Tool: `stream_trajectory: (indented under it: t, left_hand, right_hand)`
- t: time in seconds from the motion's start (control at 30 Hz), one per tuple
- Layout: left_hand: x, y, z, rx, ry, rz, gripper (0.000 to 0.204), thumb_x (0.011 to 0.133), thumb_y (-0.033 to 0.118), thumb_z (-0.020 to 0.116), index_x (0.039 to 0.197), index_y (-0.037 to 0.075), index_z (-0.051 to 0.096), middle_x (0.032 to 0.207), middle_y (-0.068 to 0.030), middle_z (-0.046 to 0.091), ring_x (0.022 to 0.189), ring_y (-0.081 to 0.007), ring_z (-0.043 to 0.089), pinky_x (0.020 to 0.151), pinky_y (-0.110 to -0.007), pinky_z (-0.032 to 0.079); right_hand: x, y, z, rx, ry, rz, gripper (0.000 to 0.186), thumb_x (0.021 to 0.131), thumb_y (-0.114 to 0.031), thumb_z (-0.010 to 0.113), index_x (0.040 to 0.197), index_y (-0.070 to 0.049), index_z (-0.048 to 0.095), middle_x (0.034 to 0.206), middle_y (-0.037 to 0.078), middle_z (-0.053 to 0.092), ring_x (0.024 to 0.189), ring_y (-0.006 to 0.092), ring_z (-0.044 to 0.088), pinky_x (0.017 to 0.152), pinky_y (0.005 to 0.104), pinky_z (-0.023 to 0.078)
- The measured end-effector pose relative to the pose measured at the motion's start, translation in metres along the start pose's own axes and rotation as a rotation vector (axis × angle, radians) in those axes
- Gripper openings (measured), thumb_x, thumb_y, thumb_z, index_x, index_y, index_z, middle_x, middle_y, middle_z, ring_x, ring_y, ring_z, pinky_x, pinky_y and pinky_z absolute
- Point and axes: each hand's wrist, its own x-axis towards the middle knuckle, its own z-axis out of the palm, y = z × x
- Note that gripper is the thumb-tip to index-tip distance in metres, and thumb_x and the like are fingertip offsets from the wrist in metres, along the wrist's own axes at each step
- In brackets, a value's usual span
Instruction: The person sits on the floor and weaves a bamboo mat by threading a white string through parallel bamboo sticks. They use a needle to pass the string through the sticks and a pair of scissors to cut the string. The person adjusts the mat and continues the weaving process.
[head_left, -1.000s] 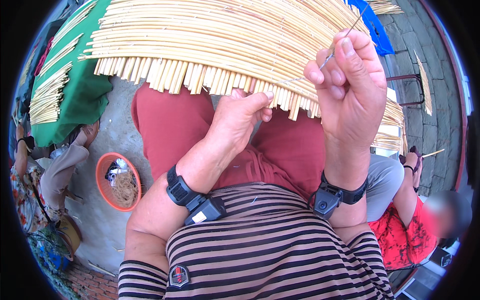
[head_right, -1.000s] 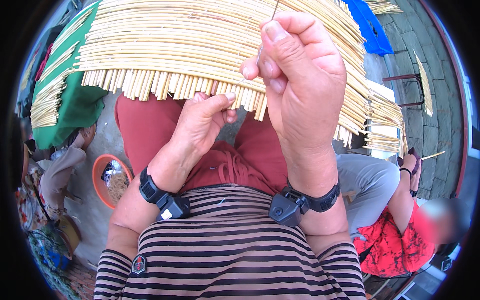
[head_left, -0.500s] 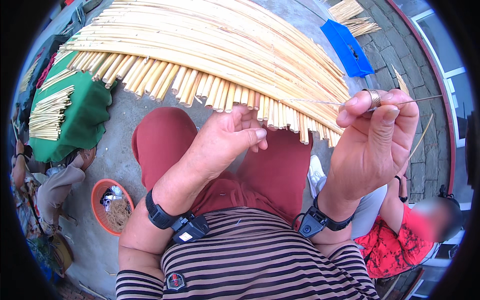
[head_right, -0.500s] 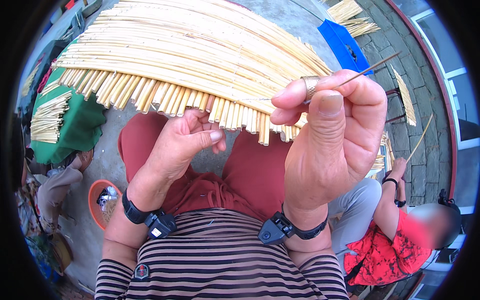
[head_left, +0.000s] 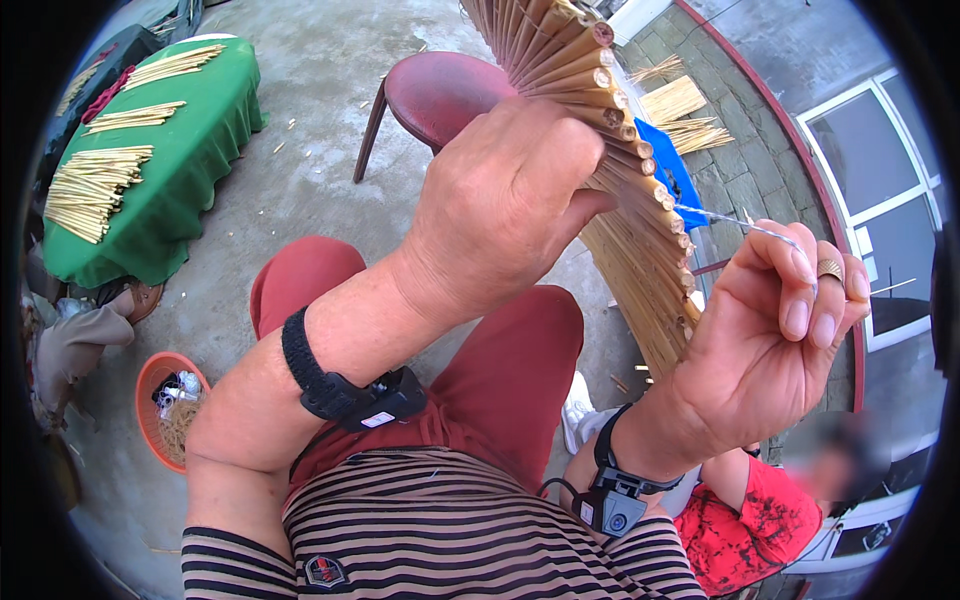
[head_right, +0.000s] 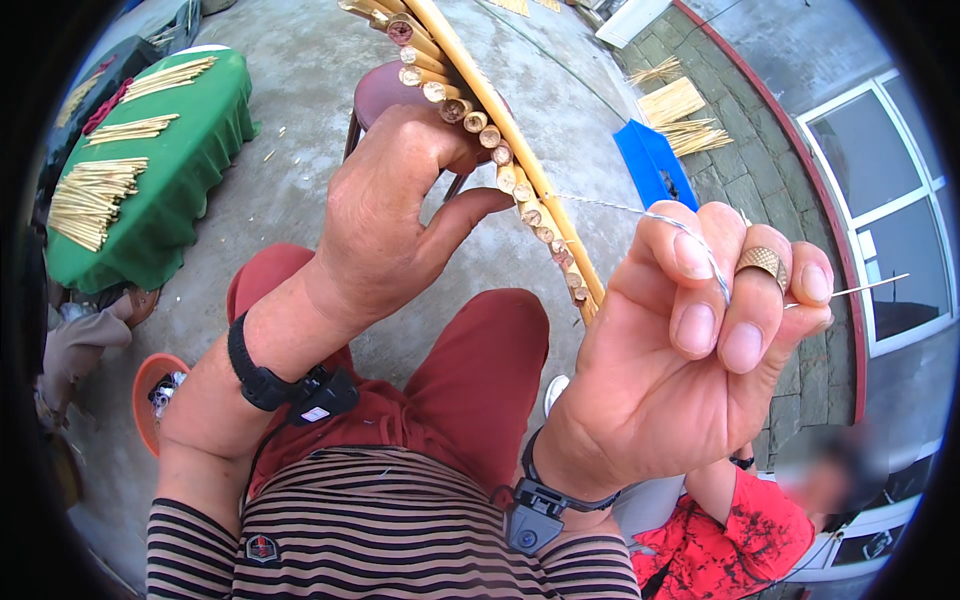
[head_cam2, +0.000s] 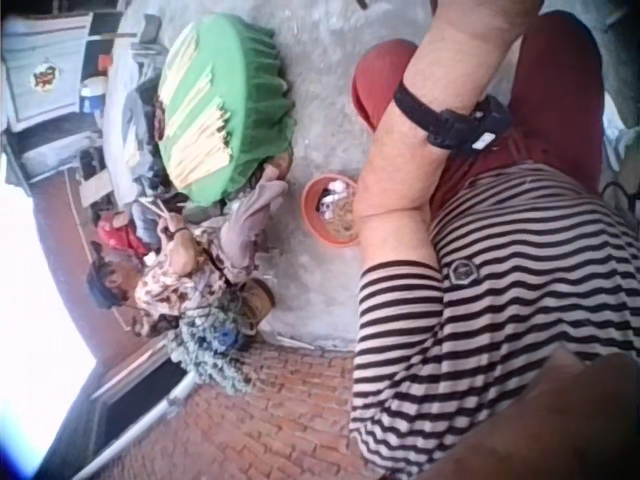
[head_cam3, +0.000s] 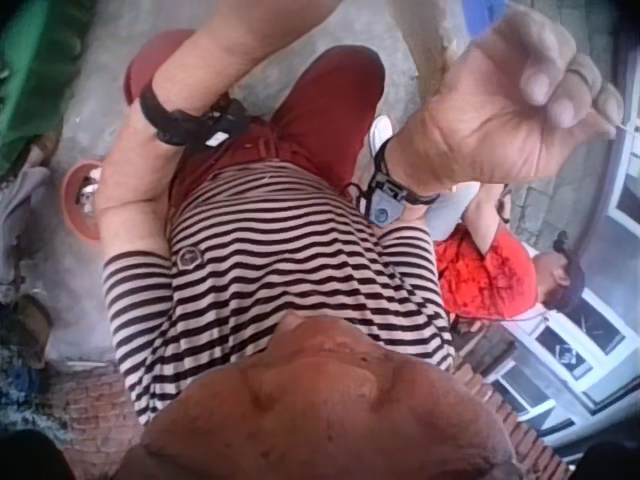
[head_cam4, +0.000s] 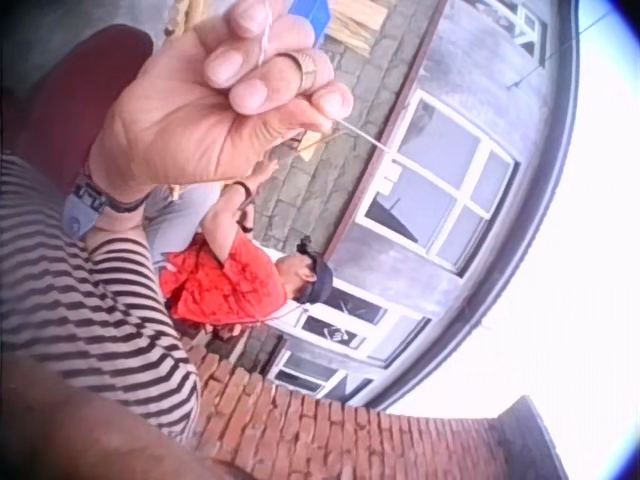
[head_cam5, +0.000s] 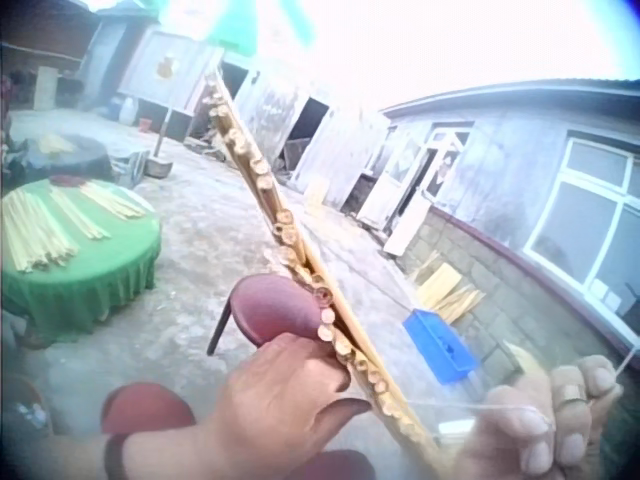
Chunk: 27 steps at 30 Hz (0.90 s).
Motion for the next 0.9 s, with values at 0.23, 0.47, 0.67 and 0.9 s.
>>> stream_trajectory:
  t: [0.23, 0.47, 0.67, 0.9]
  left_hand:
    - [0.015, 0.011, 0.005, -0.017, 0.037, 0.090, 0.039, 0.065, 0.007, 0.081, 0.094, 0.005, 0.055, 0.085, -0.0116, 0.060, 0.078, -0.0328, 0.060, 0.066, -0.040, 0.049]
    - [0.010, 0.019, 0.010, -0.079, 0.105, 0.026, 0.033, 0.069, 0.004, 0.078, 0.092, 0.005, 0.054, 0.082, -0.0110, 0.057, 0.079, -0.0329, 0.060, 0.065, -0.040, 0.048]
    - [0.002, 0.027, -0.001, -0.205, -0.013, -0.194, 0.026, 0.076, -0.001, 0.072, 0.095, 0.003, 0.056, 0.087, -0.0116, 0.061, 0.079, -0.0301, 0.065, 0.067, -0.035, 0.051]
    - [-0.002, 0.058, -0.034, -1.087, -0.086, -1.024, 0.021, 0.087, -0.005, 0.061, 0.106, -0.004, 0.053, 0.100, -0.0112, 0.067, 0.087, -0.0188, 0.069, 0.080, -0.027, 0.056]
  right_hand:
    - [-0.002, -0.021, 0.013, 0.277, 0.203, 0.066, 0.017, 0.081, 0.015, 0.048, 0.080, -0.003, 0.047, 0.061, 0.003, 0.038, 0.063, 0.0141, 0.041, 0.080, 0.0316, 0.045]
    - [-0.009, -0.030, 0.013, 0.444, 0.282, 0.109, 0.014, 0.082, 0.014, 0.049, 0.082, 0.000, 0.051, 0.061, 0.004, 0.040, 0.062, 0.0137, 0.044, 0.082, 0.0322, 0.047]
    - [-0.014, -0.025, 0.014, 0.440, 0.303, 0.137, 0.011, 0.084, 0.012, 0.049, 0.083, 0.001, 0.050, 0.066, 0.004, 0.041, 0.060, 0.0136, 0.043, 0.081, 0.0322, 0.049]
    - [-0.023, -0.006, 0.018, 0.408, 0.227, 0.185, 0.008, 0.095, 0.004, 0.050, 0.088, -0.001, 0.049, 0.063, 0.002, 0.038, 0.056, 0.0131, 0.041, 0.080, 0.0313, 0.050]
